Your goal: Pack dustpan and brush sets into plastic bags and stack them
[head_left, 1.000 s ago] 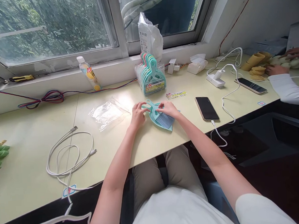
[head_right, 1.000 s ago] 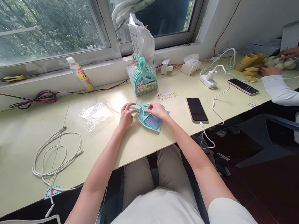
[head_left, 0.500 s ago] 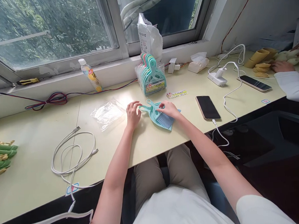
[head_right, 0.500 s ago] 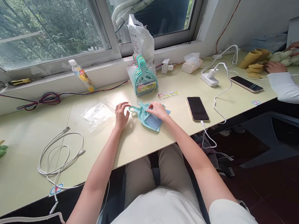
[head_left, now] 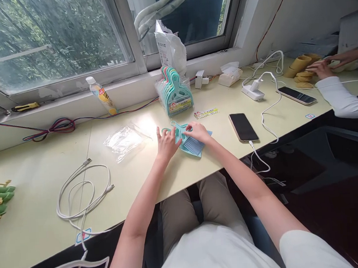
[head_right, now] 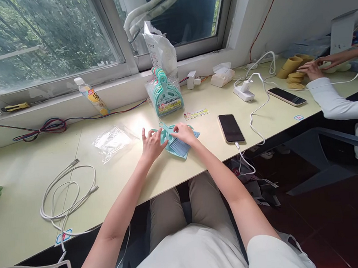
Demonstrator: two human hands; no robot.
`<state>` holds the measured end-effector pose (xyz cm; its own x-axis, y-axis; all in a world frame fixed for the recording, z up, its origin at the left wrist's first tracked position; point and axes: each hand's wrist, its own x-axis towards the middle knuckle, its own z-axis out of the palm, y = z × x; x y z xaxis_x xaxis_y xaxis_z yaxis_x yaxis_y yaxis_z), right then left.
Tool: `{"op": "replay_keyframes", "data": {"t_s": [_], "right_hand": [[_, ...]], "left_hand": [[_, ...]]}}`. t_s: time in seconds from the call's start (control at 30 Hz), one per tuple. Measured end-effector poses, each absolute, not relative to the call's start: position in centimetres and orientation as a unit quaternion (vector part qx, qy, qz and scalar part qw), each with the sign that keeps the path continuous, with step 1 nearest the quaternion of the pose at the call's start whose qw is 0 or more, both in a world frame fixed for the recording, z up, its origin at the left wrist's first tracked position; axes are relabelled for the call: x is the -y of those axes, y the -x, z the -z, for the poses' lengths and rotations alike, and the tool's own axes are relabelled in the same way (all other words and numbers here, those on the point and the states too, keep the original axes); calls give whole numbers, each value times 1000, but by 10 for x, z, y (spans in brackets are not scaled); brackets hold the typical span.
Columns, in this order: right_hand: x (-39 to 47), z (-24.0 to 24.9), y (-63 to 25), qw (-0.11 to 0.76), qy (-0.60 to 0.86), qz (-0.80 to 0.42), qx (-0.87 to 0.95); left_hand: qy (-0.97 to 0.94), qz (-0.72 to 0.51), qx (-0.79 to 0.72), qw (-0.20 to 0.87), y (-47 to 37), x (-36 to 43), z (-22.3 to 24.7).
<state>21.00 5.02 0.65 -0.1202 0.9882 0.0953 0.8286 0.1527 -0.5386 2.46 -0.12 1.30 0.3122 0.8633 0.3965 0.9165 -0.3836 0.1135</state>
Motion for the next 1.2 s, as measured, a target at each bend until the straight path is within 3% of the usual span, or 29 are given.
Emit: {"op": "replay_keyframes", "data": {"t_s": [0.23,0.57,0.87,1.03,1.2], "right_hand": [[-29,-17,-195,156,683,-137,700],[-22,-20,-179,151,688,-136,697],[-24,-14,-186,162,692,-138,690],[-24,-14,-186,175,688,-140,690],[-22,-15,-187,173,684,-150,692]], "left_hand": [[794,178,579,60,-36,3,-21],[761,246,599,48,-68,21,-13],[656,357,664,25,18,-2,-50],[746,255,616,1,10,5,-46],[786,170,592,44,-13,13,-34]]}}
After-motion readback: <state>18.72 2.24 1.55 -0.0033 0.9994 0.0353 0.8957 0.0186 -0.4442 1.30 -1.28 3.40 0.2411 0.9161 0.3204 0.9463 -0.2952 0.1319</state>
